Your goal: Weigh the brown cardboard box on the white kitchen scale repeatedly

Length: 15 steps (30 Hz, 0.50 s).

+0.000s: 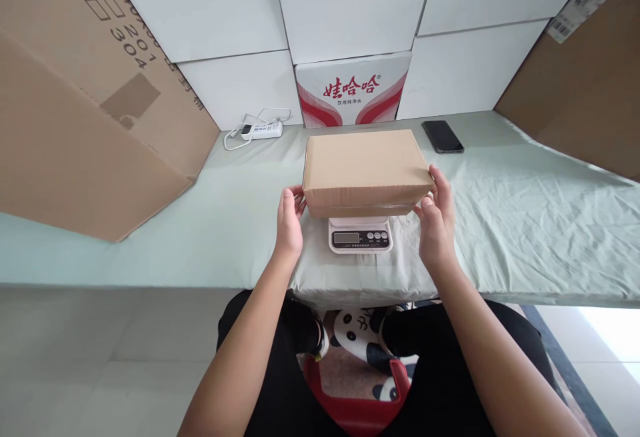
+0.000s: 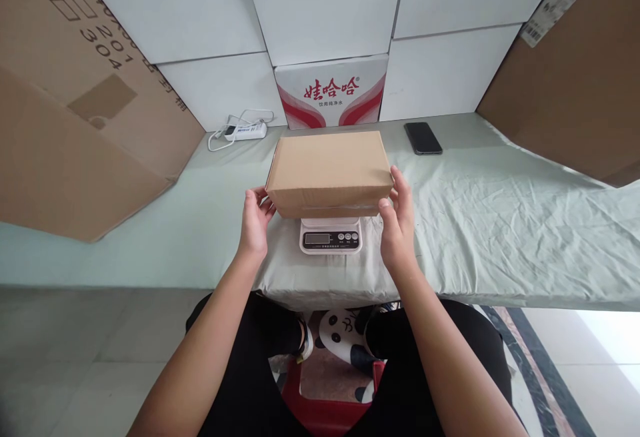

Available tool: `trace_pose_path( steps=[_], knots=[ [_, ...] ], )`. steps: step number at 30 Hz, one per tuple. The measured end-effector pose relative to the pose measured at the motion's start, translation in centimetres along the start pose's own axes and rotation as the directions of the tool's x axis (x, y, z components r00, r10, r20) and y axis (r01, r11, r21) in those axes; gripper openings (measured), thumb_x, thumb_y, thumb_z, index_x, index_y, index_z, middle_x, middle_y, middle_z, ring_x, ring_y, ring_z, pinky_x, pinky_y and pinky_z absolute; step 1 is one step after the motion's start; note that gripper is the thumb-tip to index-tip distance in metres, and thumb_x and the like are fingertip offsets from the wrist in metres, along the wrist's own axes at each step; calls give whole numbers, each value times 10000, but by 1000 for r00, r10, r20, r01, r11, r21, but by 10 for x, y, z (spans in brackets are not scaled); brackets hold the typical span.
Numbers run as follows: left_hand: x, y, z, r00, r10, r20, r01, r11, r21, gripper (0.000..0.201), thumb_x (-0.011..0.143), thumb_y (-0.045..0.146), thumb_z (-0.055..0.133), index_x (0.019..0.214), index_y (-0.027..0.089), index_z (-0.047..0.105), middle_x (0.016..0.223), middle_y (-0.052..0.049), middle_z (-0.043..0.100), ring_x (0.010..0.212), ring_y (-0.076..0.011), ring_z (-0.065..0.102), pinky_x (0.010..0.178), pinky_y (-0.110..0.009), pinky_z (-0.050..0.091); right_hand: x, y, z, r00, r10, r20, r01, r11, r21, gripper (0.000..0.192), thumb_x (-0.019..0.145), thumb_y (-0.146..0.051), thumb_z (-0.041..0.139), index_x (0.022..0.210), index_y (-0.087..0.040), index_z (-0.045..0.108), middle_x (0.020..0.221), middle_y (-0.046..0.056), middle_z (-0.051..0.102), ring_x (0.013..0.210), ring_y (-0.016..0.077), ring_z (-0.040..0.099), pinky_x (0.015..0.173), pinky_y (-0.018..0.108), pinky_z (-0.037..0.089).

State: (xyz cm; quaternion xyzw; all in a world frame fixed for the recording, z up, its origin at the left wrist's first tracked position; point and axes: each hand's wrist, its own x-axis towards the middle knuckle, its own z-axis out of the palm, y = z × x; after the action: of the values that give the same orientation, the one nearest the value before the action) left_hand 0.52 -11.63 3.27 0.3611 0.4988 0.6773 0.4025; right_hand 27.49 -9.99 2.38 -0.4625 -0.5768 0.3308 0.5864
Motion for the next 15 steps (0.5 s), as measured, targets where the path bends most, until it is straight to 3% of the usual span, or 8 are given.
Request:
trace_pose_path(
  steps=[5, 9, 11, 14, 15],
  knots=[
    [0, -2, 2, 1000, 16, -22, -16, 1000, -14, 597, 996, 827, 534, 1101, 264, 704, 1287, -123, 790, 1351, -291, 725, 1164, -437, 575, -2, 0, -1, 994, -79, -74, 75, 996, -57, 584, 1044, -615, 555, 1618, -511, 508, 1677, 32, 549, 1572, 397, 539, 1265, 734, 493],
    [1, -3, 3, 999, 31, -31, -31, 1000, -5, 598, 1002, 825, 525, 1093, 259, 696, 1295, -128, 779, 1352, -289, 719, 1164, -435, 570, -10, -20, 1, 970, -204, -132, 192, 976, -100, 488, 1054, -562, 546, 1531, -500, 622, 1585, 35, 600, 1534, 407, 570, 1266, 743, 498],
    [2, -3, 3, 999, 32, -43, -33, 999, -10, 591, 1015, 818, 510, 1078, 258, 687, 1270, -124, 778, 1338, -286, 721, 1151, -426, 571, -14, -32, 3, 920, -352, -172, 322, 929, -180, 445, 1048, -559, 527, 1459, -492, 681, 1508, 43, 629, 1499, 429, 591, 1268, 776, 488],
    [2, -3, 5, 999, 21, -44, -23, 999, -32, 564, 1031, 796, 509, 1073, 261, 684, 1225, -114, 782, 1301, -277, 731, 1134, -406, 571, -17, -40, 4, 773, -588, -238, 538, 807, -245, 440, 994, -634, 507, 1363, -507, 712, 1329, 66, 682, 1354, 466, 667, 1186, 860, 518],
    [2, -3, 5, 999, 14, -36, -15, 999, -40, 555, 1037, 786, 511, 1086, 262, 687, 1218, -110, 784, 1298, -275, 732, 1134, -402, 568, -20, -38, 3, 745, -607, -278, 564, 795, -224, 468, 954, -702, 516, 1355, -540, 695, 1292, 63, 685, 1332, 476, 672, 1168, 886, 515]
  ],
)
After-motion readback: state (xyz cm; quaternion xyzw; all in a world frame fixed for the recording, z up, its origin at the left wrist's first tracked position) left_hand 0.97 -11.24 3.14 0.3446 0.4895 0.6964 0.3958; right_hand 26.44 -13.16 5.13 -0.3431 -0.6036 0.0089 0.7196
